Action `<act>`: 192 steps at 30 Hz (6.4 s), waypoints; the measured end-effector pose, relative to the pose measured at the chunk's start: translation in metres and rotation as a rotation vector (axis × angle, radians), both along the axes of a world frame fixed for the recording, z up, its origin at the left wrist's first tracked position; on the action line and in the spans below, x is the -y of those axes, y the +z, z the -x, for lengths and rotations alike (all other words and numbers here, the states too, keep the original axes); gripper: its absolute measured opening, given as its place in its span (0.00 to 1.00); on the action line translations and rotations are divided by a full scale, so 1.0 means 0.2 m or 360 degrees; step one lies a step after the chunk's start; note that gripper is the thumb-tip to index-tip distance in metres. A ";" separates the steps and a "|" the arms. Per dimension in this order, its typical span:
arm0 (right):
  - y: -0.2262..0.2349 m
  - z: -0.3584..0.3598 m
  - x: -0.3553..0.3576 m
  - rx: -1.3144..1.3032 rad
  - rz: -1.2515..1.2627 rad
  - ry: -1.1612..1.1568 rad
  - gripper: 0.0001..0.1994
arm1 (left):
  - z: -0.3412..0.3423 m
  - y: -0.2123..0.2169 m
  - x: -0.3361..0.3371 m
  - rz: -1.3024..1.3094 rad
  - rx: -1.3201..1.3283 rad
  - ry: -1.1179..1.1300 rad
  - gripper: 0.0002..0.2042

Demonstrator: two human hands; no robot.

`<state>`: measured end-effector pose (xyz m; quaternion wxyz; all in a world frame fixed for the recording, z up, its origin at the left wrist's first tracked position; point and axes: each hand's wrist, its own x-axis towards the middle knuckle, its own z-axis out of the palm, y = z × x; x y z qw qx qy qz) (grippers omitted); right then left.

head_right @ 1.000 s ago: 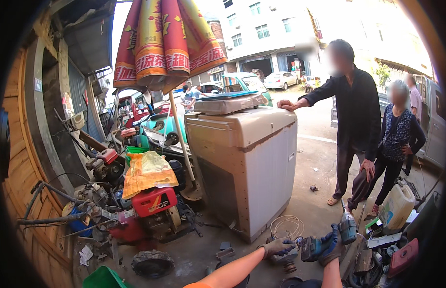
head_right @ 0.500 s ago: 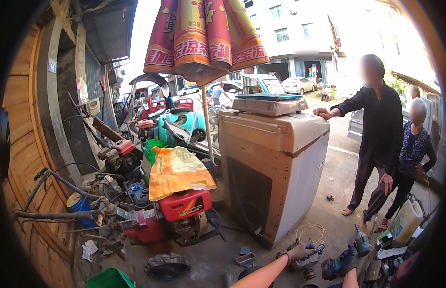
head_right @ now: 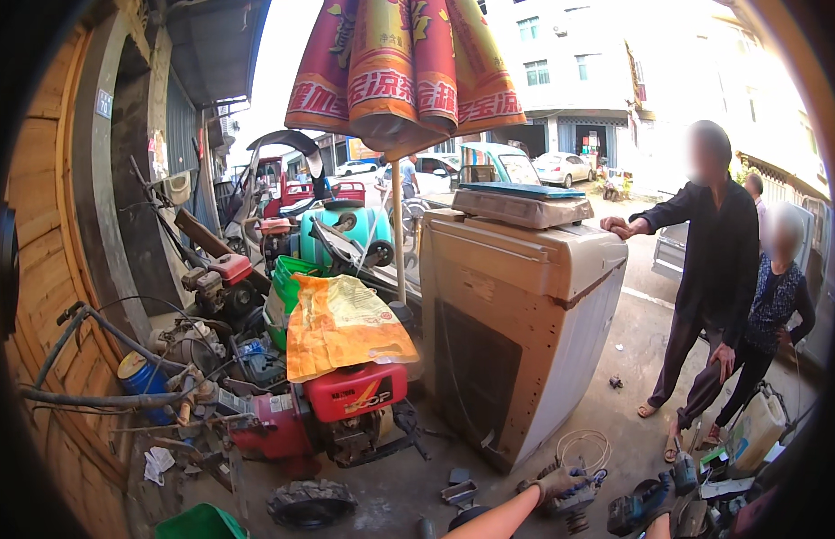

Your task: The person disassembles a washing machine motor using a hammer and an impact driver. They remove the end cap, fan, and other components, placing them on the ground.

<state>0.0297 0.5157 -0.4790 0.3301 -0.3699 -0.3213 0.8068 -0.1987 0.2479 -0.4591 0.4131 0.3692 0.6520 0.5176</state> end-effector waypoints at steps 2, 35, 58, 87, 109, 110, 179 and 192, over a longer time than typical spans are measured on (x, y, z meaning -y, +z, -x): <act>0.00 -0.01 -0.02 -0.0025 0.0000 0.0003 0.11 | 0.01 -0.03 -0.01 -0.0021 0.0028 0.0009 0.15; 0.18 0.05 0.17 0.0043 0.0011 -0.0124 0.21 | 0.01 0.01 0.07 0.0008 -0.0091 0.0141 0.17; 0.16 0.01 0.13 0.0032 0.0003 -0.0026 0.18 | 0.00 0.00 0.04 0.0075 -0.0109 0.0078 0.16; 0.03 0.03 0.06 -0.0118 -0.0069 0.0086 0.12 | 0.02 -0.06 -0.03 0.0065 0.0012 0.0130 0.13; 1.14 0.07 0.47 -0.0056 -0.0544 0.0459 0.21 | -0.17 0.91 0.11 -0.0034 0.0556 0.0495 0.19; 1.20 0.04 0.50 0.0001 -0.0562 0.0509 0.21 | -0.19 1.03 0.14 -0.0045 0.0751 0.0479 0.19; 2.74 -0.27 0.36 0.0364 -0.1651 0.1287 0.31 | -0.77 2.59 -0.48 0.0126 0.1389 0.1287 0.09; 2.93 -0.35 0.38 0.0201 -0.1879 0.0939 0.20 | -0.70 2.84 -0.45 -0.0136 0.1477 0.1175 0.07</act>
